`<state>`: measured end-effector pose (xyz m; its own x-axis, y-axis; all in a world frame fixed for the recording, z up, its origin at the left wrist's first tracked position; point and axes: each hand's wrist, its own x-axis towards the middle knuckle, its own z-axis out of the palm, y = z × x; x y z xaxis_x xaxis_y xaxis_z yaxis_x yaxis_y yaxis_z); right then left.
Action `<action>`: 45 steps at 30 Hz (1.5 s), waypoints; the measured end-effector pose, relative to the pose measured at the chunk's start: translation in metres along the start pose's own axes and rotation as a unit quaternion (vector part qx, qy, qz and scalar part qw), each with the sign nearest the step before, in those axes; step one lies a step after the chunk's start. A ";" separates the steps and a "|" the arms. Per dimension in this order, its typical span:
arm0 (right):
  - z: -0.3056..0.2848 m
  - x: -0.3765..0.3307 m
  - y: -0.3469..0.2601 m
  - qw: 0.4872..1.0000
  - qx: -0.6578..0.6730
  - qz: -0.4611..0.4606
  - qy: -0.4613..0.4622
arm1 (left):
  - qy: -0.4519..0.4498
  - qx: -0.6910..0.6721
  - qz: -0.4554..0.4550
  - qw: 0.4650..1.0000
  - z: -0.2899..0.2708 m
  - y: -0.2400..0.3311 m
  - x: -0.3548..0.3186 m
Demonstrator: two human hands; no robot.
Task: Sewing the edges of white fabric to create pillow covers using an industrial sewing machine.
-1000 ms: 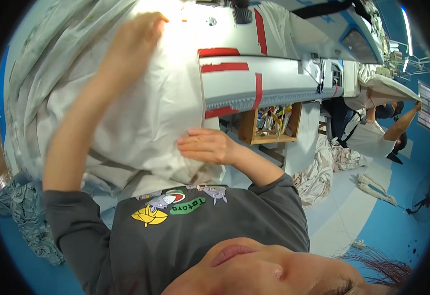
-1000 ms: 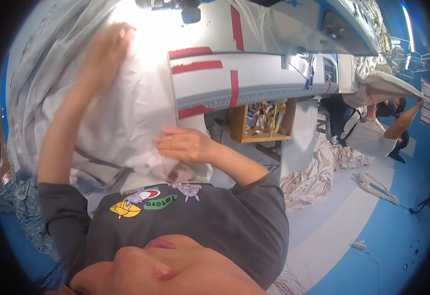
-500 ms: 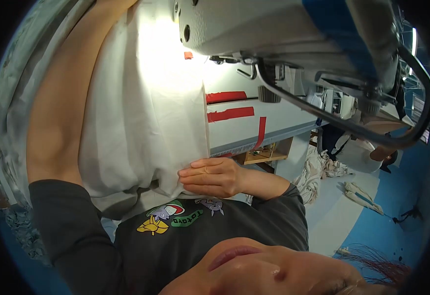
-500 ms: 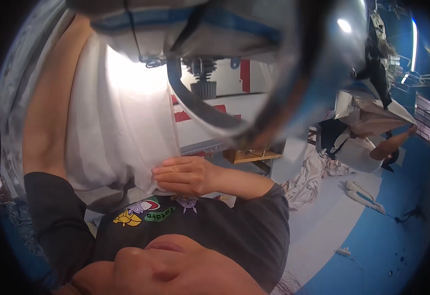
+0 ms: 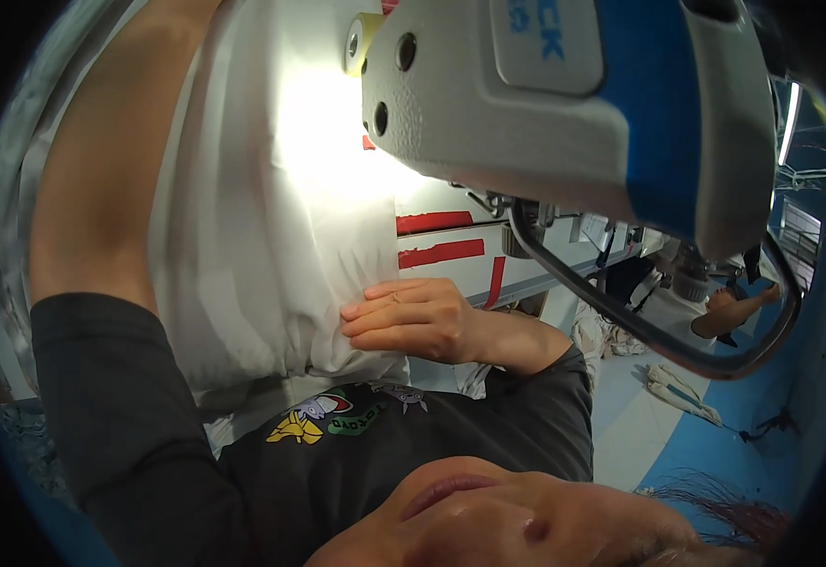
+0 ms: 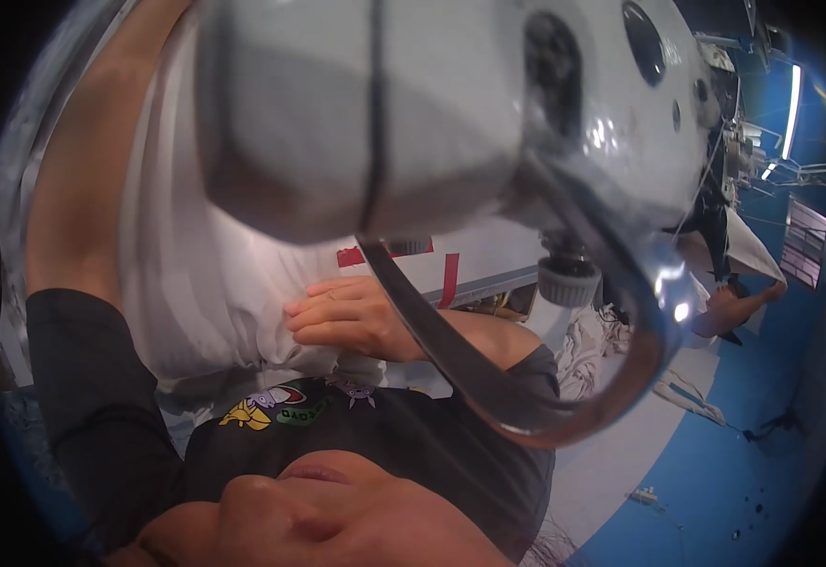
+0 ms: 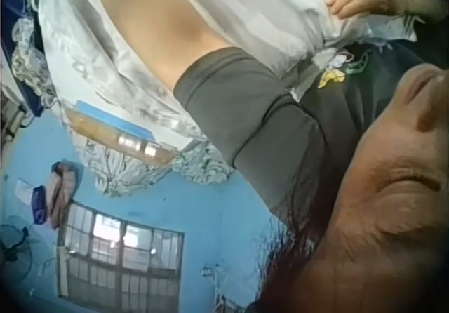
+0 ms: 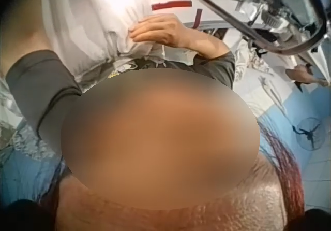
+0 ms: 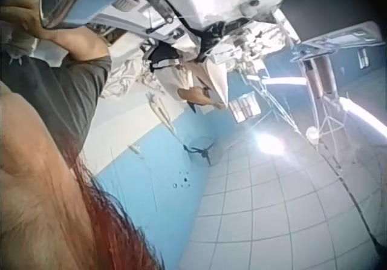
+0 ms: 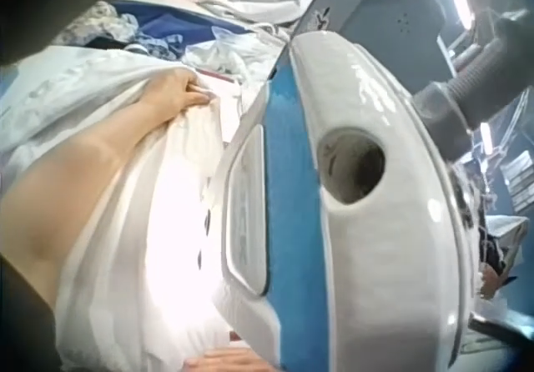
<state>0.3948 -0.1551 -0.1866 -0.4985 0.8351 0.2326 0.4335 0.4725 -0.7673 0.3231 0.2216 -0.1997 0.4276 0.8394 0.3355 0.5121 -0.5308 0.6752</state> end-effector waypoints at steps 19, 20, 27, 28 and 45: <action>-0.025 0.043 0.022 0.996 -0.008 0.058 0.060 | 0.097 0.036 0.009 0.995 -0.015 -0.044 0.043; -0.024 0.041 0.024 0.996 -0.027 0.059 0.059 | 0.087 0.062 0.056 0.993 -0.031 -0.035 0.008; -0.026 0.032 0.041 0.994 -0.021 0.030 0.101 | -0.041 0.156 0.008 0.987 -0.158 0.000 -0.323; -0.026 0.030 0.044 0.995 -0.042 0.023 0.087 | -0.048 0.171 -0.036 0.983 -0.164 -0.009 -0.342; 0.109 0.069 -0.076 0.838 0.418 0.265 -0.228 | -0.066 0.036 -0.011 0.997 -0.133 -0.086 -0.090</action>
<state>0.2460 -0.1637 -0.1775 -0.7209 0.5800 -0.3793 0.1016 -0.4530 -0.8857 0.1412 0.2070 -0.2008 0.5074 0.8307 0.2292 0.5720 -0.5236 0.6314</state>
